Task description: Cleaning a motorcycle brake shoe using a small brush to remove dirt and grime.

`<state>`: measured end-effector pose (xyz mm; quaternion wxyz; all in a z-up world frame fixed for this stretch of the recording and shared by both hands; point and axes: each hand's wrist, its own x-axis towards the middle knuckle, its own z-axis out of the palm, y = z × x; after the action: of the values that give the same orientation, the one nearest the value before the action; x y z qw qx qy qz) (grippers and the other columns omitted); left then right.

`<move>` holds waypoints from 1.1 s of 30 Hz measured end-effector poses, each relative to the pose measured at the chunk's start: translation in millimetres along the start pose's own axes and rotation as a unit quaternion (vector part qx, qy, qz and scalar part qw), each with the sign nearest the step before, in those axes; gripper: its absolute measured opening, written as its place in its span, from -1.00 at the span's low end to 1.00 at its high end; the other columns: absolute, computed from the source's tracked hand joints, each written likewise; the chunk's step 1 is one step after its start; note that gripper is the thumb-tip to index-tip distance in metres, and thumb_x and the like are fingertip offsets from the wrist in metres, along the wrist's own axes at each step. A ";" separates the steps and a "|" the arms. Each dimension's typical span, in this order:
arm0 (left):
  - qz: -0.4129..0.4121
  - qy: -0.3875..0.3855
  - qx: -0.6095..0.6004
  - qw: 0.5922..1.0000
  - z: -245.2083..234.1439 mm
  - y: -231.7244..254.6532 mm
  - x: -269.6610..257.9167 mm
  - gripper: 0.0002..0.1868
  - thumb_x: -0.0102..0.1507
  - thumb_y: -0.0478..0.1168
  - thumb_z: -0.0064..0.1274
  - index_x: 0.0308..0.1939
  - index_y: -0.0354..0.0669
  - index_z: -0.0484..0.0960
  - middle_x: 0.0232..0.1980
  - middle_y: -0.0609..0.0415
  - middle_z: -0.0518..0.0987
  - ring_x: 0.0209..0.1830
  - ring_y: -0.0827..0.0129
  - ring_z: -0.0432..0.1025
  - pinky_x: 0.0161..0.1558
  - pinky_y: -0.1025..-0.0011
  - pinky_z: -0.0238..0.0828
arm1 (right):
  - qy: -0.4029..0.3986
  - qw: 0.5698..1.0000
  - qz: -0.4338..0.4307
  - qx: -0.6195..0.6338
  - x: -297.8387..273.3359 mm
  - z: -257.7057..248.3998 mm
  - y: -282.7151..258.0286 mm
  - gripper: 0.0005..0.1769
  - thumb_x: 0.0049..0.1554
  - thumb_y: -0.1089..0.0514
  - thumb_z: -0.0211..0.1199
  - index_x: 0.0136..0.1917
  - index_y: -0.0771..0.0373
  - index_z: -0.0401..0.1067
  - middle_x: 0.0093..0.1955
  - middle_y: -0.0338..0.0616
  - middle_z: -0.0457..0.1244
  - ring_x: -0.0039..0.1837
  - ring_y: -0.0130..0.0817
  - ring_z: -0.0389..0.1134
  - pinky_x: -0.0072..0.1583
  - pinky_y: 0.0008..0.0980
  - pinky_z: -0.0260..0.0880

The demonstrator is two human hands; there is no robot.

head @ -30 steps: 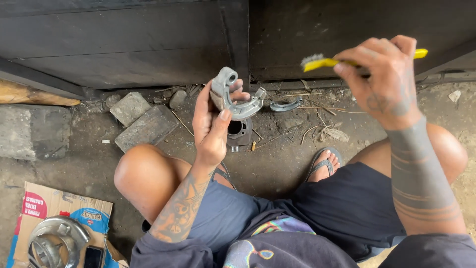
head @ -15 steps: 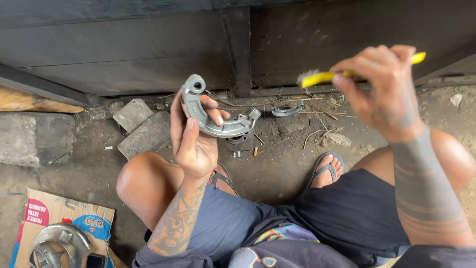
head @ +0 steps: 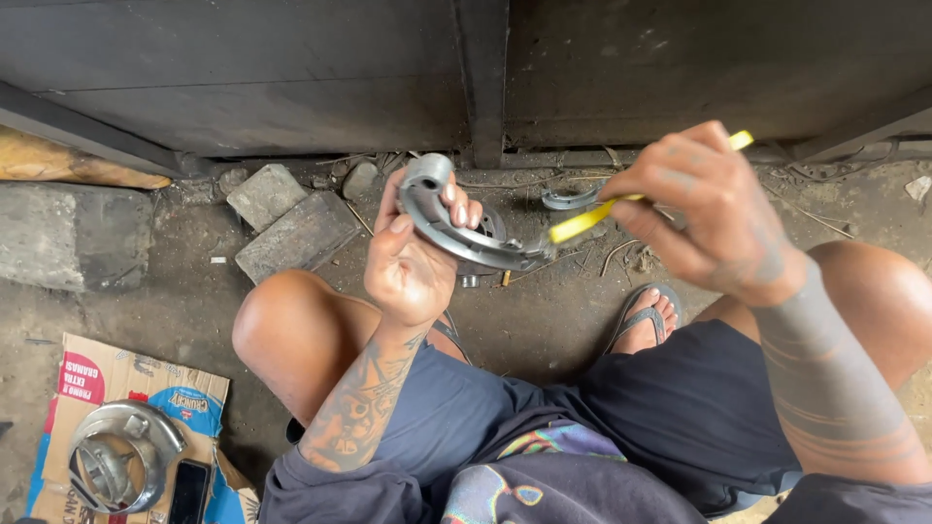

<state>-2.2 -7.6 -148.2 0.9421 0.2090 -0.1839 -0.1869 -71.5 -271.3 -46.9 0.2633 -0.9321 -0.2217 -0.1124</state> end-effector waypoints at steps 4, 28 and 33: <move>0.008 0.002 0.047 0.999 -1.3 -5.8 -7.3 -0.53 0.37 -0.16 -0.17 0.33 -0.28 0.31 -0.02 -0.09 0.44 -0.02 0.29 0.30 0.16 0.27 0.19 | -0.002 1.000 -0.027 0.001 3.1 8.5 -4.8 -0.85 0.14 0.28 0.31 0.02 0.29 0.53 -0.17 -0.19 0.27 -0.11 -0.24 0.24 0.24 -0.22 0.11; 0.183 -0.026 0.427 0.885 24.1 -2.6 -16.6 -0.60 0.34 0.10 -0.24 -0.11 -0.15 0.46 -0.14 0.04 0.39 -0.17 0.35 0.28 -0.05 0.32 0.31 | 0.028 0.982 -0.069 -0.172 14.7 3.8 -19.5 -0.90 0.13 0.24 0.52 -0.08 0.08 0.66 -0.11 -0.33 0.33 -0.07 -0.29 0.22 0.30 -0.04 -0.07; 0.202 -0.039 0.418 0.885 25.8 -2.2 -16.4 -0.69 0.27 -0.03 -0.21 -0.15 -0.18 0.48 -0.15 0.05 0.41 -0.18 0.34 0.26 -0.07 0.32 0.30 | -0.014 0.993 -0.101 -0.055 20.3 11.2 -30.6 -0.90 0.04 0.22 0.47 -0.14 0.08 0.61 -0.14 -0.36 0.33 -0.12 -0.34 0.21 0.20 -0.09 -0.08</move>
<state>-27.9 -10.8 -131.8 0.7771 0.5339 -0.3198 0.0935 -67.2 -234.7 -36.2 0.1958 -0.9197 -0.3116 -0.1369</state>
